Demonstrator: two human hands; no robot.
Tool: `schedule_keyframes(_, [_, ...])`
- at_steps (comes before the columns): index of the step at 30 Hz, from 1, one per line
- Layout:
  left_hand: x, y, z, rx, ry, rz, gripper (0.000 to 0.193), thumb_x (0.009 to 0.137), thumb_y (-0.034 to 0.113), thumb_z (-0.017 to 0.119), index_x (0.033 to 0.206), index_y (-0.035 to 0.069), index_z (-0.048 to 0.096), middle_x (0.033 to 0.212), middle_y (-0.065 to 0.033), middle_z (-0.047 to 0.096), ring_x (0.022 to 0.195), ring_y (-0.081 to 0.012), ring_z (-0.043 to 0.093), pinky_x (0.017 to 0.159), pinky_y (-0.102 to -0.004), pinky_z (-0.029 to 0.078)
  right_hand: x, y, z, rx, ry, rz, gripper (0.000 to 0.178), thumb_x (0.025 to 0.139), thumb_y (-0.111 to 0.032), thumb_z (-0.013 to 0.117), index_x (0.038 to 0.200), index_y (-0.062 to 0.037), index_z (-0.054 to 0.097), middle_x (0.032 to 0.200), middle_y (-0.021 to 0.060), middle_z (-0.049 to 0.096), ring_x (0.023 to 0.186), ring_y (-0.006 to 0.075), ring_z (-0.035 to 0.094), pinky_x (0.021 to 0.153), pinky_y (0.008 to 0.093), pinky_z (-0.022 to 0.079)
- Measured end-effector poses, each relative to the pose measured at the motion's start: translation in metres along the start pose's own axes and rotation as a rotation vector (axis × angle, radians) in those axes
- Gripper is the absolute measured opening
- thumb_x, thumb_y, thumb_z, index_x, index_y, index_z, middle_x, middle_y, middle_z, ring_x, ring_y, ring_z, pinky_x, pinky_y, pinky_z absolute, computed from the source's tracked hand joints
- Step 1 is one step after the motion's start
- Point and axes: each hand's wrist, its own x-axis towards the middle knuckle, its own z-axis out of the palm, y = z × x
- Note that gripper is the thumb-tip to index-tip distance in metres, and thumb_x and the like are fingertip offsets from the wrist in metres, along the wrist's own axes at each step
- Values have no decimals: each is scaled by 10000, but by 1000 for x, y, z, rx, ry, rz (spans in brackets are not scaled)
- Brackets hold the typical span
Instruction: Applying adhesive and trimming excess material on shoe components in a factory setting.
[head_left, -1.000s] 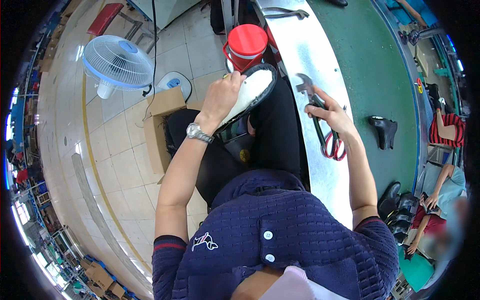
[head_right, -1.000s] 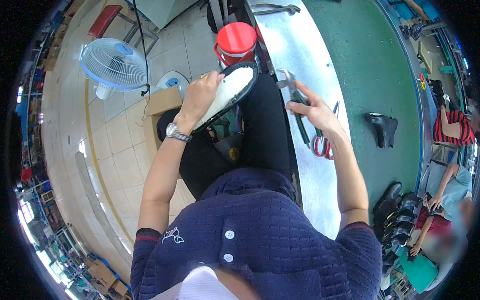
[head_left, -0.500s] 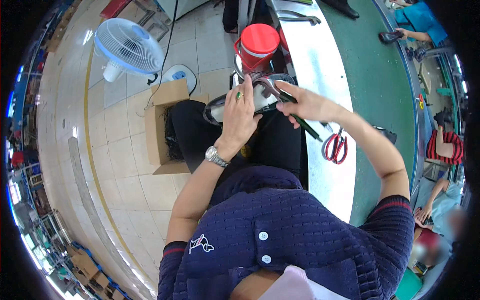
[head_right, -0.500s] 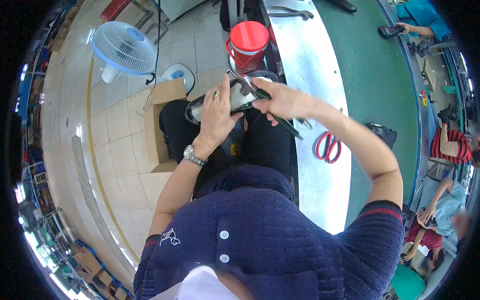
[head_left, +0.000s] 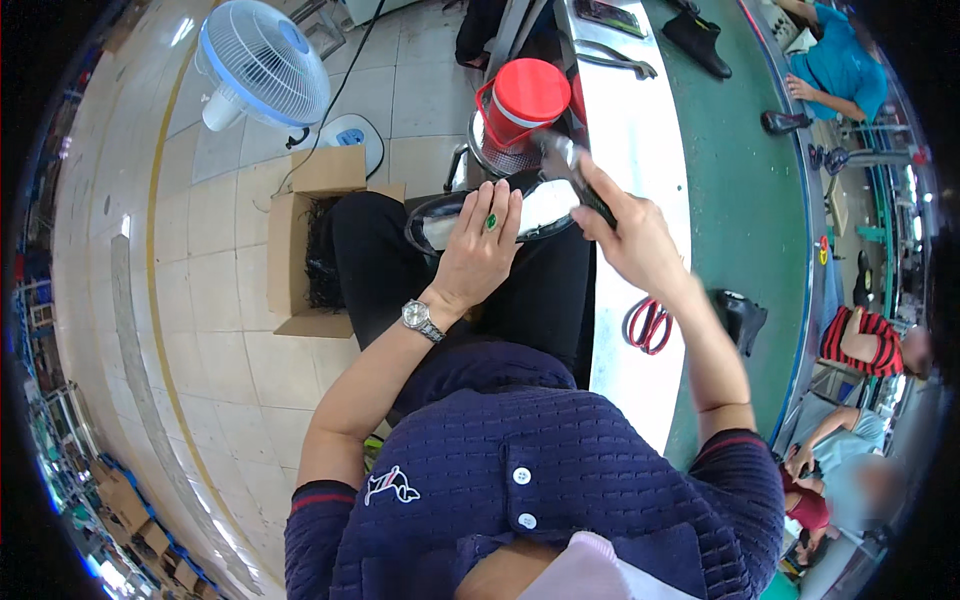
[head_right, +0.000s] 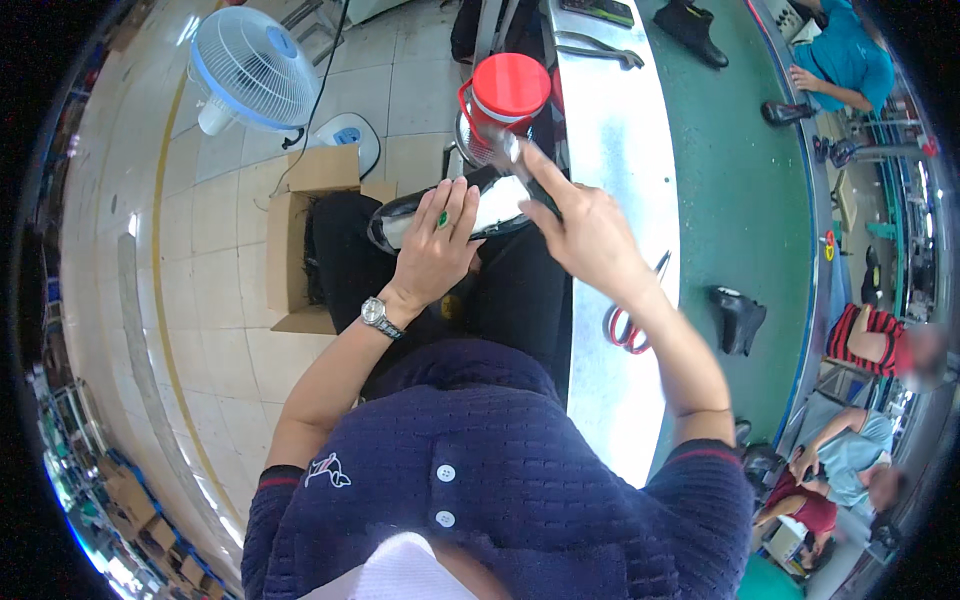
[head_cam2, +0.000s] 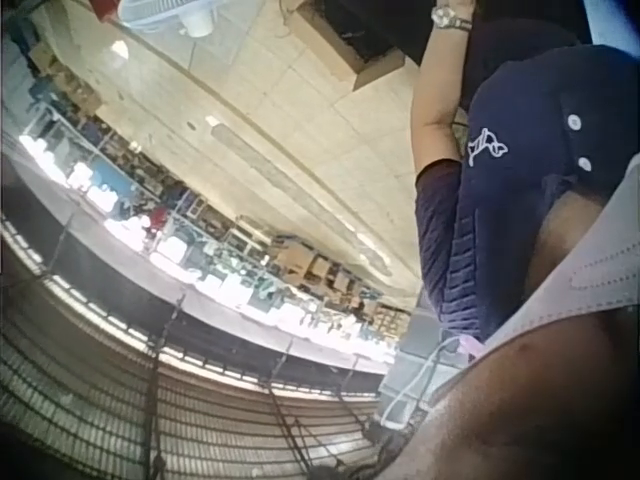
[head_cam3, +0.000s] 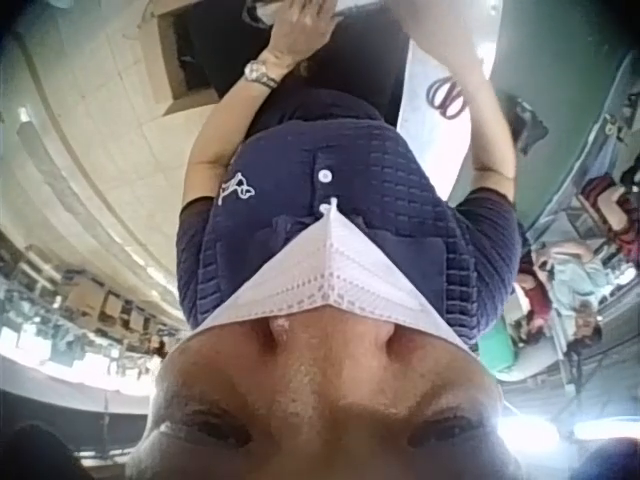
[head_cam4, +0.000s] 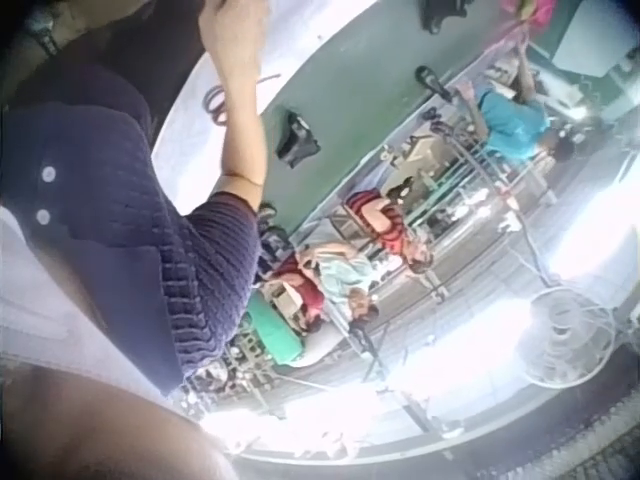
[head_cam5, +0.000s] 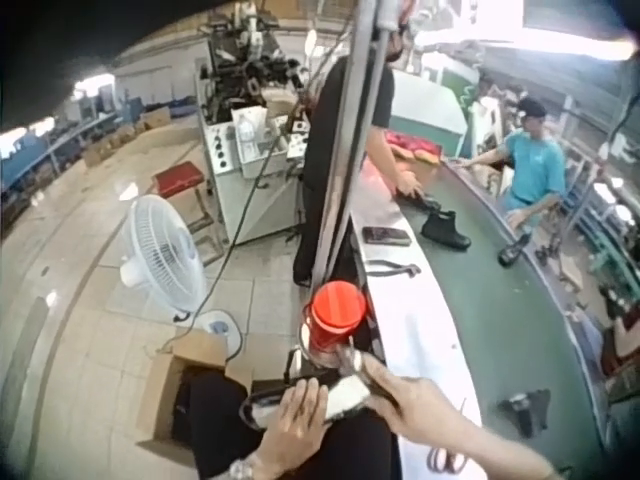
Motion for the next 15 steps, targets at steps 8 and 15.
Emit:
schedule_keyframes(8, [3,4,3,-1,7,-24,679,727,180,728,1310,-83,500,1345,-235,509,1278,-353,464,1081,-432,361,5,5,19,62,-83,145,633,918,-137,556,1474,-115,256,858,289,648,747,460,637,688,529,501])
schedule_keyframes(15, [-1,5,3,7,0,-41,689,730,173,731,1321,-84,488,1355,-237,503,1280,-345,466,1086,-421,354,7,-3,18,195,-88,356,569,929,-147,545,1449,-102,320,758,213,670,713,442,653,691,496,508])
